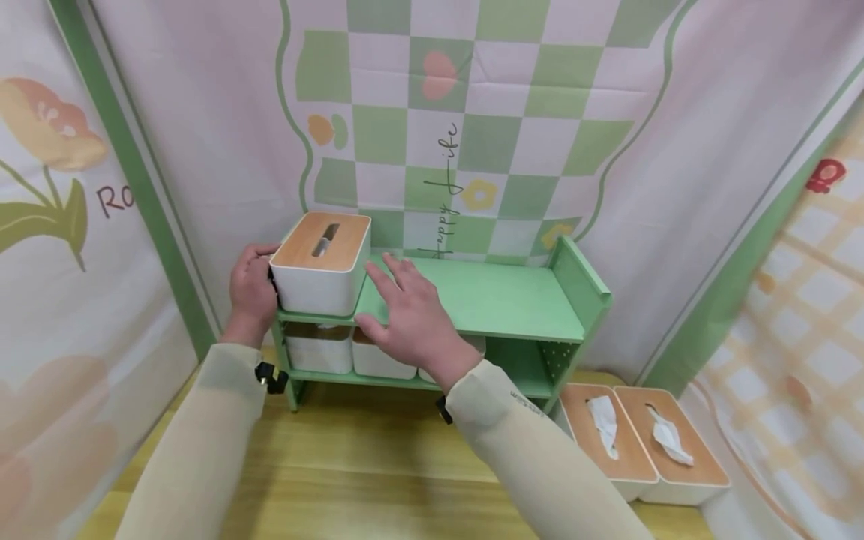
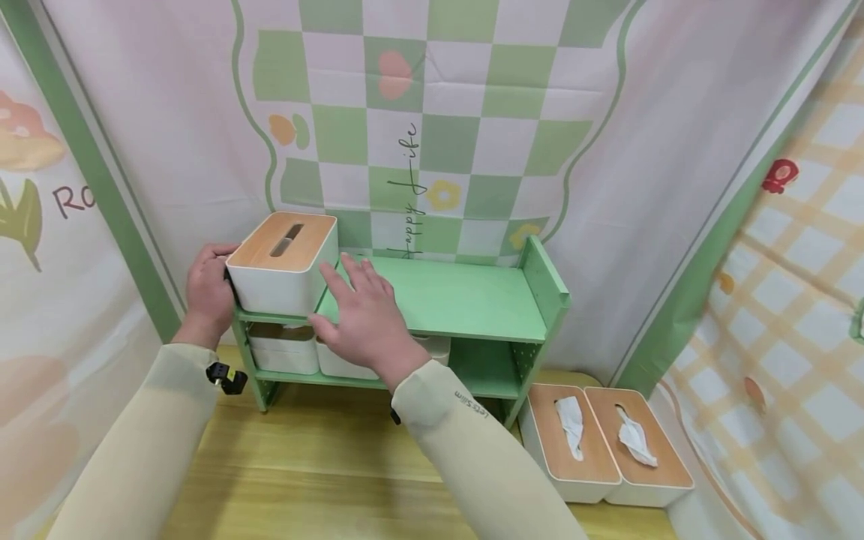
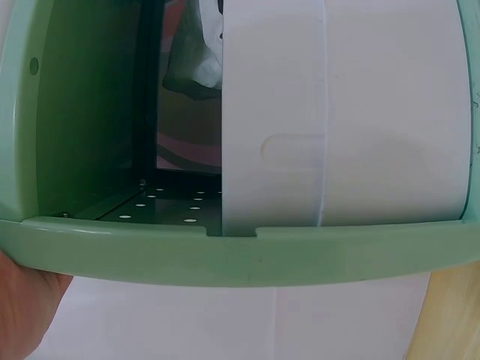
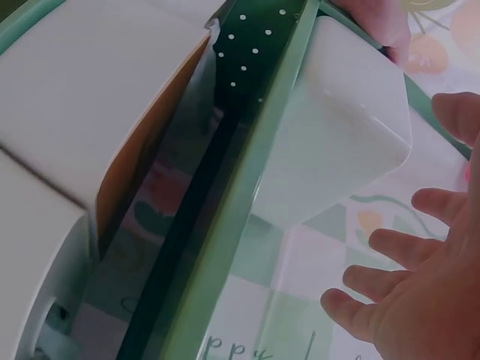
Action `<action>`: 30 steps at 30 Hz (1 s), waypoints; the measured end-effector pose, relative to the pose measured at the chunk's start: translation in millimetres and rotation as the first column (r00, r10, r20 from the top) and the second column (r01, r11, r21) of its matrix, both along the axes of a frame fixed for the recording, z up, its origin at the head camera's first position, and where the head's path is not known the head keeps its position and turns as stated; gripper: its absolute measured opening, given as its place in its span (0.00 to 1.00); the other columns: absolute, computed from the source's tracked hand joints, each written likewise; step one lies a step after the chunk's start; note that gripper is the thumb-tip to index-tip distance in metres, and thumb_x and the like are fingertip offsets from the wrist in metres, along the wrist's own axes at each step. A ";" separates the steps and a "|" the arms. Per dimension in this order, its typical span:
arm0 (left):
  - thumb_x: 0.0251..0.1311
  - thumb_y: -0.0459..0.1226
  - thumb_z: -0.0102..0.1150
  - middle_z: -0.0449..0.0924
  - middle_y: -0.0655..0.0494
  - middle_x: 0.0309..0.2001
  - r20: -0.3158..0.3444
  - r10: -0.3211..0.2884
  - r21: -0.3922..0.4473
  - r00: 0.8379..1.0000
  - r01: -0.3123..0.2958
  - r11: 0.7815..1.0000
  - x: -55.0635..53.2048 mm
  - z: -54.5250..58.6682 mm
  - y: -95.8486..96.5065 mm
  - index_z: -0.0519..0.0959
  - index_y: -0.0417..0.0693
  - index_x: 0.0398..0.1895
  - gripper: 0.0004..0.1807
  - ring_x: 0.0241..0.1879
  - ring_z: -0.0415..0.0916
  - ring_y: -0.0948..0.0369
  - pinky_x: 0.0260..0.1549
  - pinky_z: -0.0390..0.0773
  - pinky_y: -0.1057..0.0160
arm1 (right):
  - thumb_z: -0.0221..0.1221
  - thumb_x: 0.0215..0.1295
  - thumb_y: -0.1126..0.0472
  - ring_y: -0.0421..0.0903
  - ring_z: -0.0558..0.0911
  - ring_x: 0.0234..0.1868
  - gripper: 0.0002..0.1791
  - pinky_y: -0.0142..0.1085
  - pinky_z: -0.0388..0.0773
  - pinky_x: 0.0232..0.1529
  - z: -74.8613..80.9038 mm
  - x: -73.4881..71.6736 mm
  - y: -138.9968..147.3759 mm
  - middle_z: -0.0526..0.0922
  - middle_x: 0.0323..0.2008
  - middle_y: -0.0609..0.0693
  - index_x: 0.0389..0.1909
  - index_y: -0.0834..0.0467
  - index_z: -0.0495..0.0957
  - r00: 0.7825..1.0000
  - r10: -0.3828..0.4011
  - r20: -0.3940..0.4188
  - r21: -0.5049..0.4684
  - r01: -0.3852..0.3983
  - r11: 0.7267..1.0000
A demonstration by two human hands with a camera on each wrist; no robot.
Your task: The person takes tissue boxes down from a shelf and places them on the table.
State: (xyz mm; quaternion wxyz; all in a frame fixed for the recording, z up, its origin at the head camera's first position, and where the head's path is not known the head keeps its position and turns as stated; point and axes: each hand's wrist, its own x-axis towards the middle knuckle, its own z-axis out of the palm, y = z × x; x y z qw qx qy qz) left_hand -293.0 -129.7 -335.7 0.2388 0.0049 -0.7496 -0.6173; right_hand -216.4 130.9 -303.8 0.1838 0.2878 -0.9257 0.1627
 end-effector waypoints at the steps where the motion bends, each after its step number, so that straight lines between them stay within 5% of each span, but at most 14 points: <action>1: 0.71 0.40 0.29 0.73 0.47 0.64 -0.008 -0.001 0.002 1.000 0.001 1.000 0.4 -0.2 0.0 0.74 0.45 0.59 0.25 0.64 0.68 0.49 0.61 0.67 0.49 | 0.53 0.72 0.40 0.57 0.48 0.76 0.40 0.53 0.49 0.72 1.0 -0.5 -1.8 0.49 0.78 0.53 0.79 0.50 0.52 1.000 0.007 -0.007 -0.001 -0.007 1.000; 8: 0.70 0.40 0.30 0.73 0.46 0.64 -0.035 -0.003 0.018 0.999 0.004 1.000 3.7 -0.5 -1.5 0.75 0.44 0.58 0.25 0.64 0.68 0.49 0.62 0.66 0.49 | 0.54 0.72 0.42 0.55 0.50 0.76 0.39 0.52 0.53 0.71 9.3 -6.6 -15.2 0.54 0.77 0.52 0.78 0.53 0.56 0.995 0.061 -0.073 0.046 -0.058 0.997; 18: 0.72 0.41 0.29 0.73 0.47 0.64 -0.021 -0.018 0.004 1.000 0.018 1.000 1.1 0.2 1.5 0.75 0.44 0.59 0.25 0.64 0.68 0.49 0.62 0.66 0.48 | 0.52 0.73 0.41 0.46 0.48 0.77 0.39 0.47 0.53 0.71 20.4 -18.6 -28.5 0.52 0.77 0.48 0.79 0.50 0.53 0.994 0.096 -0.059 0.300 -0.074 0.951; 30: 0.71 0.41 0.27 0.69 0.53 0.67 -0.004 -0.011 -0.023 1.000 0.011 1.000 4.3 1.0 0.2 0.74 0.47 0.61 0.26 0.62 0.62 0.53 0.60 0.59 0.51 | 0.51 0.75 0.48 0.44 0.61 0.72 0.31 0.47 0.62 0.66 25.6 -16.7 -24.3 0.62 0.73 0.48 0.75 0.48 0.62 0.992 0.084 -0.093 0.327 -0.050 0.944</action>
